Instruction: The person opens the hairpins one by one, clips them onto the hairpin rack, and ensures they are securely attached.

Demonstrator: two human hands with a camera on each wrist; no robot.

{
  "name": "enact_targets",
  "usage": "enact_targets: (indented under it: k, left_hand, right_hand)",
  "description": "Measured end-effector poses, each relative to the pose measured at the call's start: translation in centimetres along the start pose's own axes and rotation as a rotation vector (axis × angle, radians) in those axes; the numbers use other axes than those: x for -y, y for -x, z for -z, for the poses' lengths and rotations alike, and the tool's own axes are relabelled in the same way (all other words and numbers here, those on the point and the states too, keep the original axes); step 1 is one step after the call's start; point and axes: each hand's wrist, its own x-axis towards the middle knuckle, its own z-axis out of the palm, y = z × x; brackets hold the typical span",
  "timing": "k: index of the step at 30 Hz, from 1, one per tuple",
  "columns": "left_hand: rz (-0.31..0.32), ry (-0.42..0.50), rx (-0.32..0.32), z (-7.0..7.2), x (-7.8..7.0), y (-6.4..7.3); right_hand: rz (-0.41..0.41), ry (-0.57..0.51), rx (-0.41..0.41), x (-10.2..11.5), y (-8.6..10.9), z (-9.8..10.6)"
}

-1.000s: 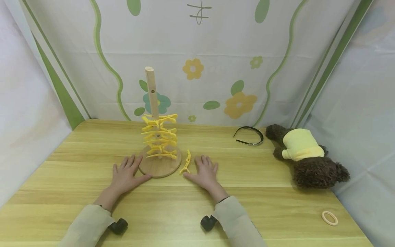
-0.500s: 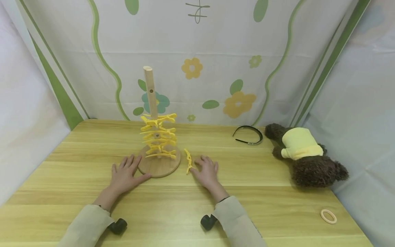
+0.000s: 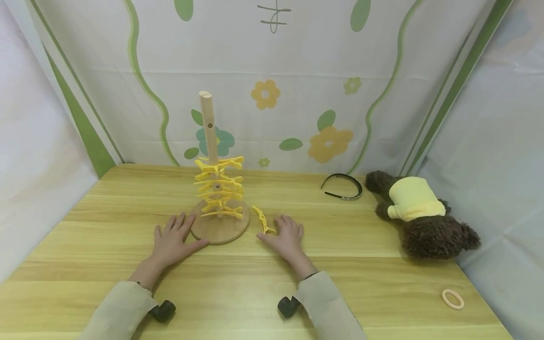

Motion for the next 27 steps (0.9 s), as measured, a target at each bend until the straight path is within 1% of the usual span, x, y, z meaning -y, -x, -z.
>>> enact_targets:
  k: [3, 6, 9, 16, 20, 27]
  left_hand:
    - [-0.004, -0.001, -0.003, 0.0, 0.0, 0.0]
    - [-0.007, 0.005, -0.008, 0.0, 0.0, 0.0]
    - [-0.007, 0.005, -0.007, 0.0, -0.1, 0.0]
    - [-0.006, 0.007, -0.003, 0.0, -0.1, 0.0]
    - [-0.002, 0.008, -0.002, -0.1, -0.1, 0.0]
    - [-0.003, 0.001, -0.008, -0.1, 0.0, 0.0]
  right_hand:
    - [0.000, 0.070, 0.025, 0.3, 0.1, -0.2]
    - [-0.004, 0.093, 0.021, 0.5, 0.2, -0.3]
    - [-0.009, 0.082, 0.010, 0.5, 0.3, -0.2]
    - [-0.021, 0.013, -0.003, 0.4, 0.5, 0.1]
    - [-0.036, 0.000, -0.013, -0.1, 0.4, 0.4]
    - [-0.025, -0.005, -0.024, -0.8, 0.1, 0.9]
